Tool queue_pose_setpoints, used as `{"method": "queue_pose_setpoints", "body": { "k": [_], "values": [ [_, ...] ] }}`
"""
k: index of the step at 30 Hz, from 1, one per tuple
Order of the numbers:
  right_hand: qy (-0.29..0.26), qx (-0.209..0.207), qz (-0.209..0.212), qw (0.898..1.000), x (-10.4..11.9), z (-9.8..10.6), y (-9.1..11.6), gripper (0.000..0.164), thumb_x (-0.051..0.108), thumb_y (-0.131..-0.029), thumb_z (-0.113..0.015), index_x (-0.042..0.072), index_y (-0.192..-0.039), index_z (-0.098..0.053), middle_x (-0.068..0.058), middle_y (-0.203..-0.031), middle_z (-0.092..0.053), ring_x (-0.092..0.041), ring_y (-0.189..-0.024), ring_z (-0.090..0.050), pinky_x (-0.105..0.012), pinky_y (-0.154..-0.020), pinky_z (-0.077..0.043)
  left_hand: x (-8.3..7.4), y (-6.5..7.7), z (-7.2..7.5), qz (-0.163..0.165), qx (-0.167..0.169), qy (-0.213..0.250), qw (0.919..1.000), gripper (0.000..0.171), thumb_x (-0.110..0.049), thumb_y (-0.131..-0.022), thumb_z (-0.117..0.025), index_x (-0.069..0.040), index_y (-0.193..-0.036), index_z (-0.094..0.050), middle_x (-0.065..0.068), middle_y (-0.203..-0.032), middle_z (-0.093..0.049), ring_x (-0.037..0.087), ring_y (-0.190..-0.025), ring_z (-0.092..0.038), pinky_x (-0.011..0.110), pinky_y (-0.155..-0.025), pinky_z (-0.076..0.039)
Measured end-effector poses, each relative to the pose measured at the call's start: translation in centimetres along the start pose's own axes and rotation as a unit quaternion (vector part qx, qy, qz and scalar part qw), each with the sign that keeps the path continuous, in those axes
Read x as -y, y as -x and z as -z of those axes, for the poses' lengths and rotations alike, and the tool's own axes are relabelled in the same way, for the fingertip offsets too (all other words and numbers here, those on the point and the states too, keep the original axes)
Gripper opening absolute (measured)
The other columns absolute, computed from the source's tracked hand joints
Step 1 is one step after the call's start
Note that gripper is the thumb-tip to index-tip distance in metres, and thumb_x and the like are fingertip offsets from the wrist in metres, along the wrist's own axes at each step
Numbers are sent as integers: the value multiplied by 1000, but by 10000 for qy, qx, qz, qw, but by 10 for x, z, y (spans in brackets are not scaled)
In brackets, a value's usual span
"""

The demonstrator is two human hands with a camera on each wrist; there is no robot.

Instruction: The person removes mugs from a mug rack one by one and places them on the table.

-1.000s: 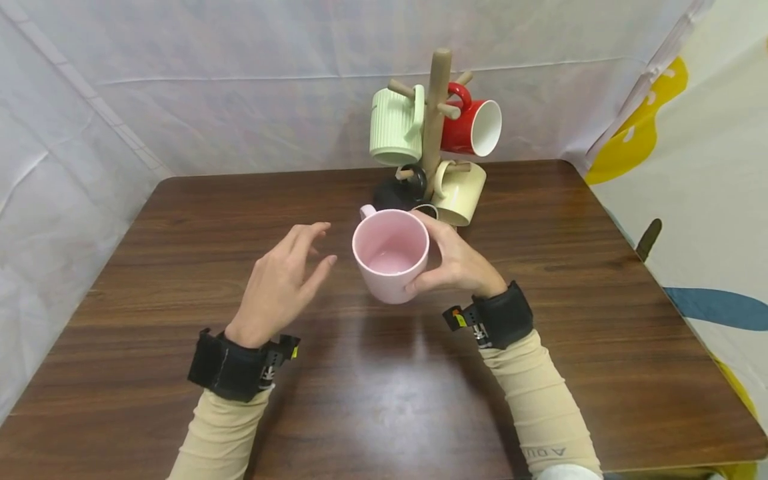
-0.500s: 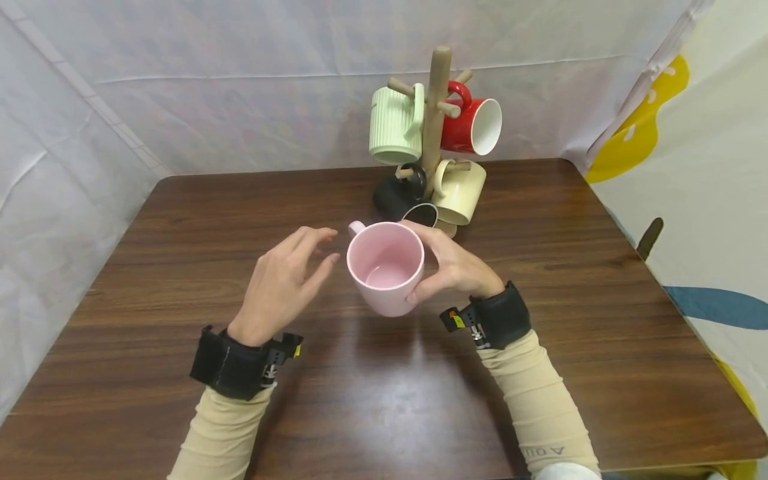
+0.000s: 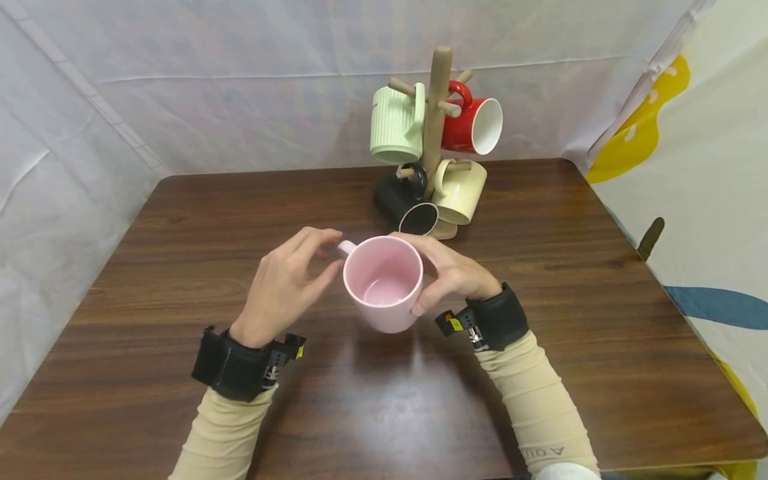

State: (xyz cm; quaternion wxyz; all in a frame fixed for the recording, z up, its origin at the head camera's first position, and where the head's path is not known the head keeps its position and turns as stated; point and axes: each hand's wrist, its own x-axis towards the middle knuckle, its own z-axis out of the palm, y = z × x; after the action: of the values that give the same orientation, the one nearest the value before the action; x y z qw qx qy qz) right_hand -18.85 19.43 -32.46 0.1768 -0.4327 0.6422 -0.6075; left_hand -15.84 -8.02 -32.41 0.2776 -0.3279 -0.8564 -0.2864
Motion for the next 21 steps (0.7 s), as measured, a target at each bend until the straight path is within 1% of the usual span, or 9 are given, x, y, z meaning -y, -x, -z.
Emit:
{"method": "queue_pose_setpoints", "body": {
  "k": [5, 8, 12, 17, 21],
  "values": [
    [-49, 142, -131, 9998, -3, -2, -1, 83, 23, -61, -87, 22, -139, -58, -8, -128, -63, -25, -115, -58, -42, -101, -45, -1, -1, -1, -95, -24, 111, 9999, 25, -9, -89, -78, -4, -112, -70, 7, -104, -67, 21, -82, -65, 37, -66, -54],
    [-122, 231, -145, 9996, -6, -2, -1, 84, 22, -62, -87, 22, -140, -57, -7, -129, -63, -25, -116, -57, -41, -101, -45, -2, -2, -1, -171, -31, 157, 9997, 20, -5, -89, -77, -4, -108, -71, 6, -101, -67, 20, -84, -66, 37, -67, -54],
    [-118, 261, -104, 9995, -7, 0, 0, 83, 21, -63, -87, 19, -140, -56, -6, -129, -63, -24, -116, -57, -40, -101, -45, -2, -4, 0, -296, -33, 209, 9993, 14, -4, -89, -76, -3, -103, -73, 5, -98, -68, 19, -84, -65, 36, -69, -54],
    [-72, 216, -166, 9996, -6, -1, 0, 84, 23, -61, -87, 20, -139, -57, -8, -128, -63, -26, -115, -57, -40, -101, -45, -3, -6, -2, -341, 132, 517, 9980, 16, -1, -90, -75, 0, -106, -72, 7, -99, -68, 17, -82, -64, 32, -70, -53],
    [-133, 263, -206, 9994, -6, -3, -3, 83, 25, -61, -87, 18, -138, -57, -11, -128, -63, -28, -115, -57, -43, -101, -45, -4, -5, -2, -323, 287, 720, 9965, 18, 3, -90, -74, 2, -108, -71, 9, -99, -70, 18, -84, -67, 29, -73, -55]
  ]
}}
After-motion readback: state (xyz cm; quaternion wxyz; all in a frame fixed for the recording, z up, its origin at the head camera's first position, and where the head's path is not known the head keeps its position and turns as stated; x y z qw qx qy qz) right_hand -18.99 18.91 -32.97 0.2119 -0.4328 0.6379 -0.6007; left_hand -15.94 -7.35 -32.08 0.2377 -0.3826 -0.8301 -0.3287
